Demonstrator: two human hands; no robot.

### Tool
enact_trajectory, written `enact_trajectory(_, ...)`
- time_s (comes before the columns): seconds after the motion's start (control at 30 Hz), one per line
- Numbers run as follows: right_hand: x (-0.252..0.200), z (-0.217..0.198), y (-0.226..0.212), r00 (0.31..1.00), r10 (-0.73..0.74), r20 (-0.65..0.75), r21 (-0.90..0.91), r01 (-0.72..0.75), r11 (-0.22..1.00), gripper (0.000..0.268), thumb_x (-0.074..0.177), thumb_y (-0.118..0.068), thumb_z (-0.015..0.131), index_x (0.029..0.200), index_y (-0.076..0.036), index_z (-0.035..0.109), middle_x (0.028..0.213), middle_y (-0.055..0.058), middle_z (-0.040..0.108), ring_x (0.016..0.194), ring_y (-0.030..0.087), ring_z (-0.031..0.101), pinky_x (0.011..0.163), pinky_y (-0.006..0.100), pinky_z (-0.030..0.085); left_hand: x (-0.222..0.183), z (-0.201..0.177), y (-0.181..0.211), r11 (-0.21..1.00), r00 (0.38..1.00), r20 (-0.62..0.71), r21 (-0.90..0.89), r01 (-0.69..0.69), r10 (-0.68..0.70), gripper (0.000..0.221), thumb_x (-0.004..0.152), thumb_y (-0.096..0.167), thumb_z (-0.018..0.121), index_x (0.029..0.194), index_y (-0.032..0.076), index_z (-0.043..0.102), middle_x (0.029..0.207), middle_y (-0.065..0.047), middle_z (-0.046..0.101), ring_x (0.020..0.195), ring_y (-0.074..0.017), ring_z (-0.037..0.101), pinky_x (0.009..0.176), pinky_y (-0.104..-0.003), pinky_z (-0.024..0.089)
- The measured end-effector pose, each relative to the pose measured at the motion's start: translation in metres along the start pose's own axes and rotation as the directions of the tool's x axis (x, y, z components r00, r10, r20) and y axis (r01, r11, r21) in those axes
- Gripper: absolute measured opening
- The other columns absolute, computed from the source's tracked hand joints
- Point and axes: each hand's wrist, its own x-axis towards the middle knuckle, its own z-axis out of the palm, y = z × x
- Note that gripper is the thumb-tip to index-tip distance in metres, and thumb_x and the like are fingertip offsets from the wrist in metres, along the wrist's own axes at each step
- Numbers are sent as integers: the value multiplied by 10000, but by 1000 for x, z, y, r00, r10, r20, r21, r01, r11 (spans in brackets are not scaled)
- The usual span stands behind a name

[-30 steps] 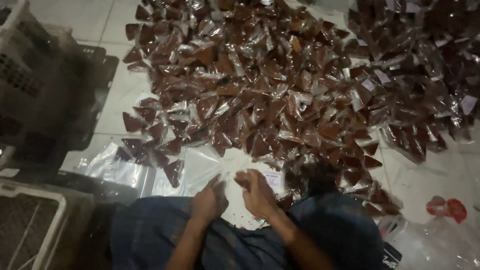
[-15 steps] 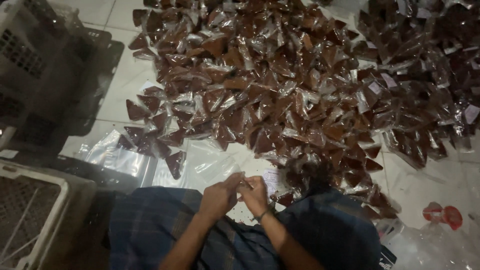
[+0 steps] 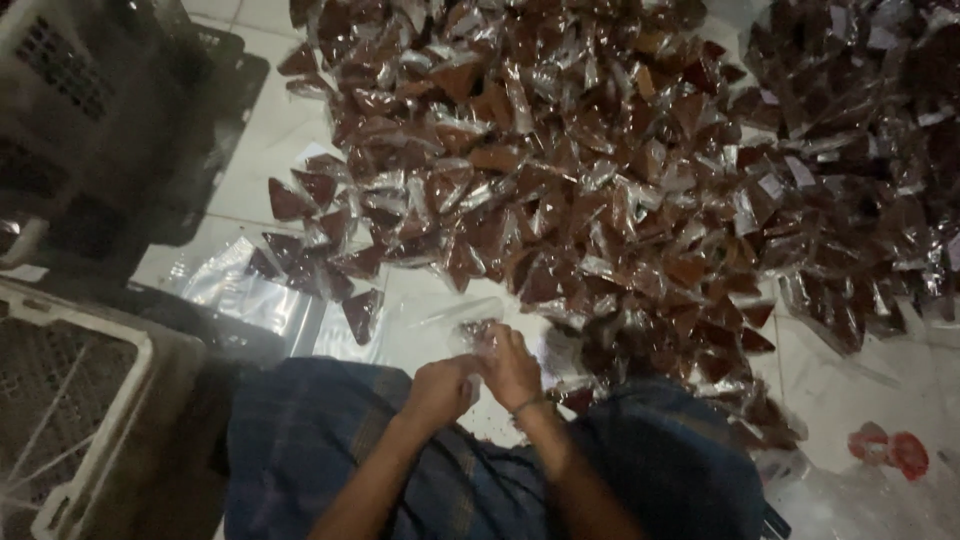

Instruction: The person is packaging small, triangular-shaped food items into larger clear plastic bags for bulk distribution.

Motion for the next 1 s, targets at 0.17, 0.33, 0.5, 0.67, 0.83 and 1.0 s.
enact_trajectory(0.17, 30, -56, -14, 911, -354, 211, -219, 397, 891, 451, 860, -188, 662, 1305, -249, 615, 1288, 85, 559, 1226, 360, 590, 1017, 477, 516, 4, -34, -37, 827, 842, 21, -179, 533, -538, 434, 927, 367, 632, 1338, 275, 525, 1145, -149, 728, 1016, -384, 739, 868, -483, 605)
enact_trajectory(0.33, 86, -58, -99, 905, -367, 214, -247, 414, 876, 675, 836, -1, 625, 1439, -300, 579, 1531, 224, 374, 1339, 509, 470, 1044, 559, 478, 28, -50, -75, 763, 767, -156, 95, 639, -623, 466, 961, 275, 636, 1387, 180, 471, 1358, -196, 512, 1131, -428, 640, 857, -511, 610)
enact_trajectory(0.5, 139, -10, -65, 907, -411, 94, -406, 412, 816, 326, 896, -206, 657, 1220, -209, 696, 1392, 193, 455, 1123, 408, 636, 949, 529, 519, 33, -46, -96, 757, 751, -135, 4, 653, -647, 429, 931, 290, 690, 1312, 170, 534, 1303, -182, 521, 1108, -434, 612, 794, -532, 608)
enact_trajectory(0.67, 87, -45, -51, 957, -157, -243, 437, 253, 863, 452, 918, -68, 715, 1341, -57, 557, 1231, 254, 669, 1104, 410, 689, 872, 455, 601, 22, -37, -105, 394, 697, -40, -847, 358, -716, 607, 1046, 360, 547, 1523, 8, 420, 1489, -289, 490, 1166, -451, 650, 850, -463, 615)
enact_trajectory(0.83, -14, -57, -55, 987, -49, -151, 649, 137, 748, 419, 1028, -220, 397, 1405, -42, 438, 1428, 204, 521, 1242, 323, 570, 939, 442, 536, 9, -7, 6, 103, 845, 154, -966, 239, -512, 475, 1007, 396, 536, 1290, 16, 558, 1152, -158, 606, 963, -253, 584, 799, -390, 526)
enact_trajectory(1.0, -69, -55, -49, 932, -223, -285, 494, 342, 800, 409, 1058, -224, 371, 1401, -3, 361, 1401, 206, 487, 1247, 326, 554, 1083, 438, 433, 0, -18, 80, 405, 958, -80, -914, 39, -274, 576, 1055, 309, 342, 1567, 46, 365, 1396, -191, 643, 1078, -219, 661, 920, -321, 516)
